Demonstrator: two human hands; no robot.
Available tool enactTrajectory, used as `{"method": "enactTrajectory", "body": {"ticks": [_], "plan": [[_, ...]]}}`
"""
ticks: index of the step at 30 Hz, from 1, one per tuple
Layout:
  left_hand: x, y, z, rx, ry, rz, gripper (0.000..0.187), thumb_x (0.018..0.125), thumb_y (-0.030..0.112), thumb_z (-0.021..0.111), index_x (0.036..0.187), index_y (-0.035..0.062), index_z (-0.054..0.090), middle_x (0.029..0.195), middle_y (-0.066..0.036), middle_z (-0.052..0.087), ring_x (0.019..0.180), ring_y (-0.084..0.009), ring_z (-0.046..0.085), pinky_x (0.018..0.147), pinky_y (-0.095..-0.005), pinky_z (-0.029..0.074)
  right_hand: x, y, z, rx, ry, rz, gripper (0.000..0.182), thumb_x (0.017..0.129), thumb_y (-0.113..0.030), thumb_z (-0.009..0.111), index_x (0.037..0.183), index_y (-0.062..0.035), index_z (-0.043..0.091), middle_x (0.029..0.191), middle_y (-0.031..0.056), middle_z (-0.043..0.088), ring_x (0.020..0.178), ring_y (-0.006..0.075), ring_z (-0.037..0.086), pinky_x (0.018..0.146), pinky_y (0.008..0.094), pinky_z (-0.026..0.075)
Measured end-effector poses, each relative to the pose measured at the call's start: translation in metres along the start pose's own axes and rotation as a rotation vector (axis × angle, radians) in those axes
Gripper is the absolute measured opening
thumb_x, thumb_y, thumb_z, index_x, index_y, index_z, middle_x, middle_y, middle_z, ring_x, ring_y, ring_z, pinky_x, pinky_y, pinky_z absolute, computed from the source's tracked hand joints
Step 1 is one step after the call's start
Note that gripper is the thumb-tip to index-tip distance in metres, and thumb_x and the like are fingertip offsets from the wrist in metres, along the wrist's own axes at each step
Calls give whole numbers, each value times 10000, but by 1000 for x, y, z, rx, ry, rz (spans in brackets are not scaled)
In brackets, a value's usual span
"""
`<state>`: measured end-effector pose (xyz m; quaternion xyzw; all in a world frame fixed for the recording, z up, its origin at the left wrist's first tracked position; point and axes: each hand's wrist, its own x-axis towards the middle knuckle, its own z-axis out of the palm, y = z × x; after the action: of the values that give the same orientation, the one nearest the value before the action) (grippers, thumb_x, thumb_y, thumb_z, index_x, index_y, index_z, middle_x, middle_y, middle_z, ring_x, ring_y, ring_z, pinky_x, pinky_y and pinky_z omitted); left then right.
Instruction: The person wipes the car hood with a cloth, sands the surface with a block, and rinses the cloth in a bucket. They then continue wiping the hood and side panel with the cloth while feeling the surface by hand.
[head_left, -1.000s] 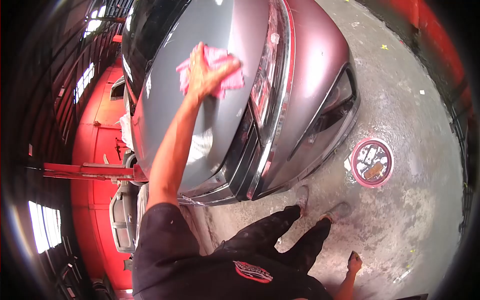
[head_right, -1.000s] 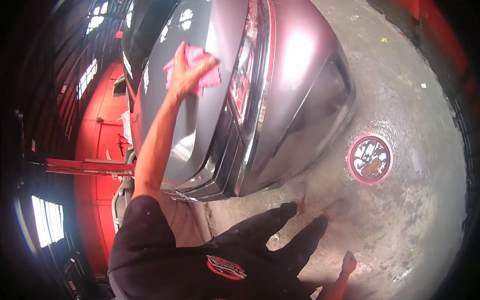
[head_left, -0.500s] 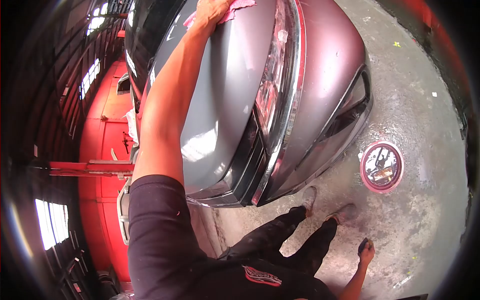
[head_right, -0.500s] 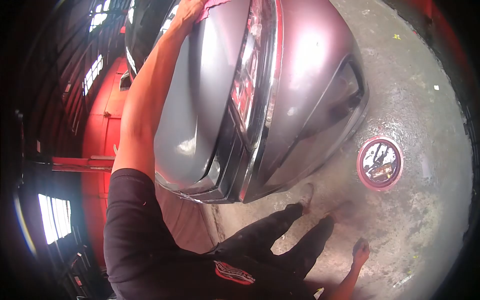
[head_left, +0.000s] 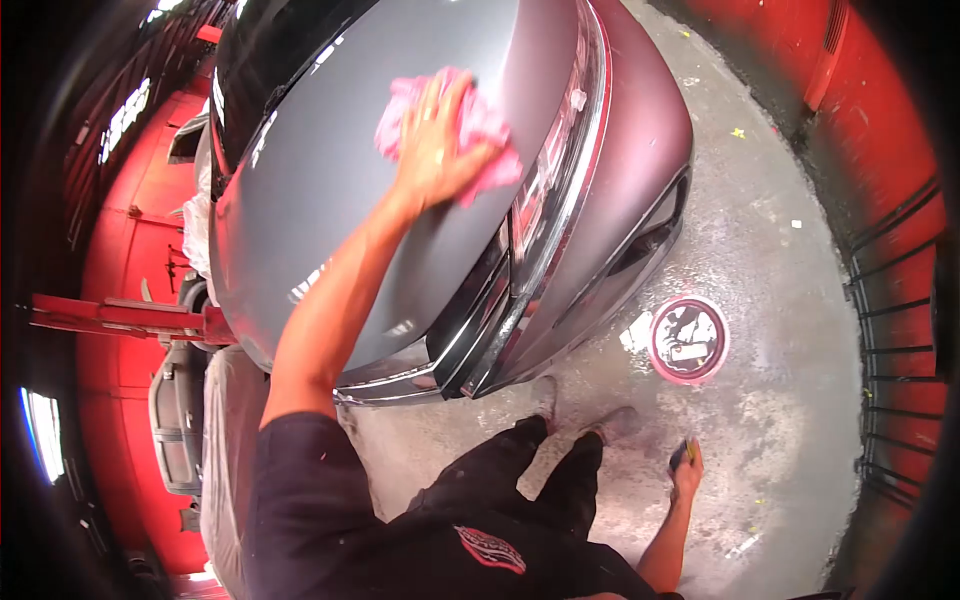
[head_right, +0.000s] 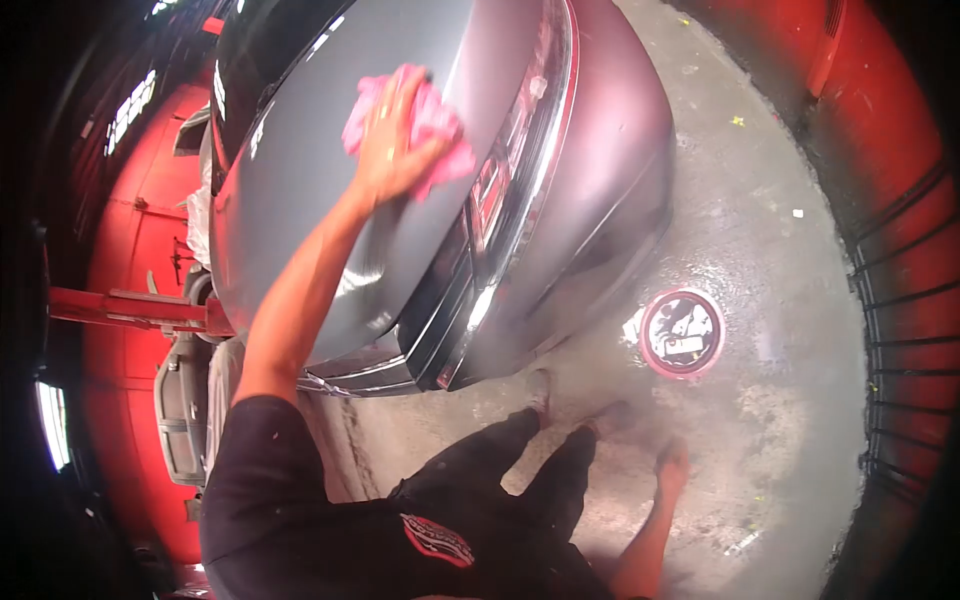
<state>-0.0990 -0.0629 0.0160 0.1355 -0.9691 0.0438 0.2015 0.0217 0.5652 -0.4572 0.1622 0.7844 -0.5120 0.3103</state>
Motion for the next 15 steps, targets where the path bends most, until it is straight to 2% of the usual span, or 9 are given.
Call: {"method": "enactTrajectory", "body": {"ticks": [1, 4, 5, 6, 8, 9, 10, 12, 15], "plan": [[-29, 3, -9, -58, -14, -13, 900, 730, 388, 745, 1489, 75, 376, 1521, -251, 373, 1434, -423, 314, 1179, -509, 235, 13, -25, 12, 34, -39, -80, 458, 1014, -172, 533, 1470, -161, 488, 1326, 52, 600, 1094, 188, 596, 843, 303, 533], [-104, 17, -31, -21, -88, -72, 931, 693, 340, 764, 1503, 105, 371, 1536, -246, 345, 1444, -436, 283, 1177, -551, 200, -7, -206, 65, 45, -49, -410, 386, 1008, -116, 550, 1371, 15, 555, 1343, 131, 614, 1238, 189, 555, 1052, 298, 404], [-125, 18, -37, -7, -112, -49, 891, 721, 345, 745, 1499, 110, 380, 1540, -239, 344, 1444, -436, 283, 1177, -555, 194, -15, -254, 84, 51, -52, -530, 360, 990, -129, 565, 1328, -10, 602, 1329, 145, 632, 1260, 236, 573, 1074, 345, 409], [-137, 14, -41, 10, -137, -25, 853, 749, 351, 726, 1496, 116, 389, 1544, -232, 344, 1444, -435, 284, 1178, -560, 188, -20, -297, 110, 140, -84, -582, 349, 984, -134, 577, 1312, -22, 619, 1324, 142, 635, 1236, 242, 589, 1058, 352, 423], [-136, -20, -42, -19, -144, 9, 834, 750, 342, 728, 1487, 128, 403, 1545, -225, 344, 1449, -423, 281, 1181, -568, 171, -52, -393, 150, 104, -140, -859, 328, 971, -156, 601, 1285, -75, 651, 1303, 141, 644, 1201, 306, 599, 1052, 381, 429], [-127, -35, -39, -45, -142, 38, 816, 751, 333, 730, 1479, 141, 416, 1546, -218, 345, 1453, -410, 278, 1183, -575, 154, -65, -434, 170, -32, -8, -1074, 315, 961, -173, 618, 1265, -107, 668, 1286, 130, 651, 1210, 324, 579, 1064, 402, 420], [-110, -46, -34, -16, -74, -43, 758, 786, 347, 699, 1464, 135, 435, 1543, -212, 354, 1452, -396, 289, 1178, -577, 166, -79, -472, 188, -104, 86, -1168, 313, 950, -192, 634, 1256, -138, 678, 1267, 107, 660, 1223, 319, 558, 1067, 417, 414], [-69, -63, -27, 26, 6, -134, 670, 850, 374, 638, 1446, 128, 456, 1540, -206, 364, 1452, -367, 302, 1171, -583, 180, -90, -545, 215, -29, 222, -1463, 359, 903, -175, 665, 1260, -141, 672, 1265, 78, 660, 1243, 374, 523, 1054, 440, 426], [-14, -94, -13, 56, 16, -157, 640, 892, 425, 580, 1445, 128, 459, 1543, -208, 360, 1453, -359, 302, 1171, -586, 175, -77, -612, 257, -35, 304, -1495, 374, 909, -173, 634, 1281, -156, 655, 1296, 83, 641, 1248, 371, 520, 1065, 444, 420]]}}
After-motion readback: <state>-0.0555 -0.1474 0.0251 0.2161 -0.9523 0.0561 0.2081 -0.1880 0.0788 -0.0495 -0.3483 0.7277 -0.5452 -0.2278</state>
